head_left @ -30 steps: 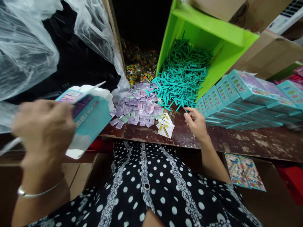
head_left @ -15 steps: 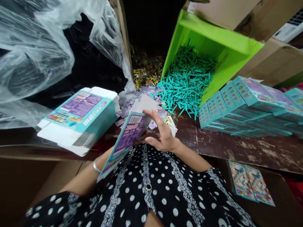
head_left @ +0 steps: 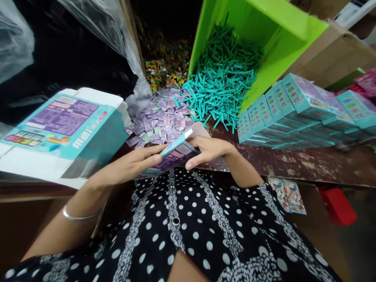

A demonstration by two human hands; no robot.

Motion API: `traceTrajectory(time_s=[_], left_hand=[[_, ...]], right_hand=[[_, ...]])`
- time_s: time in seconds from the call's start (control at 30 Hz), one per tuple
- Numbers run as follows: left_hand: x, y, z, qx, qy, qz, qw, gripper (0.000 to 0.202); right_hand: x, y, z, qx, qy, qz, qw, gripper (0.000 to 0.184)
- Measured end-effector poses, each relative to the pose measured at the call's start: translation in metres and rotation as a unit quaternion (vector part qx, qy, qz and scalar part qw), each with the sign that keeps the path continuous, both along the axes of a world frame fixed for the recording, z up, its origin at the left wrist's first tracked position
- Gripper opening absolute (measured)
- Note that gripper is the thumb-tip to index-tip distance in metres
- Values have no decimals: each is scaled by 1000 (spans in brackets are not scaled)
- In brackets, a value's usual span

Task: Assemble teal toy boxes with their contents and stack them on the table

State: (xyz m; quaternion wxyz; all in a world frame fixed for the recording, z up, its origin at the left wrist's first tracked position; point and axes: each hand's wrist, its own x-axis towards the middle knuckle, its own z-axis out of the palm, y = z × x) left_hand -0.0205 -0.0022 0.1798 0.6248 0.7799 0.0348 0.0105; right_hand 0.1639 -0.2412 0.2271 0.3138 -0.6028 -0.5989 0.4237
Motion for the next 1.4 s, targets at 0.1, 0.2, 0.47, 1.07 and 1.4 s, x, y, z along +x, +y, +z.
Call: traceTrajectory(time_s=[0.1,0.2,0.47,1.07,1.4], left_hand=[[4,-3,-5,-40,25,-27,999,55],[15,-7,-28,-107,0,112,988,57],[39,-23,-69,-180,-128,310,925,71],[59,3,-121,-60,-110,400,908,52],[20,16,-48,-158,55,251,954,53]], right_hand=[[-5,4,-9,-9,7,-6,1000,55],[-11,5,-16,102,-4,-154,983,64],[0,13,-67,224,-90,-415,877,98],[-7,63,-153,221,128,-517,817,59],[20,60,-92,94,138,-225,960,49]])
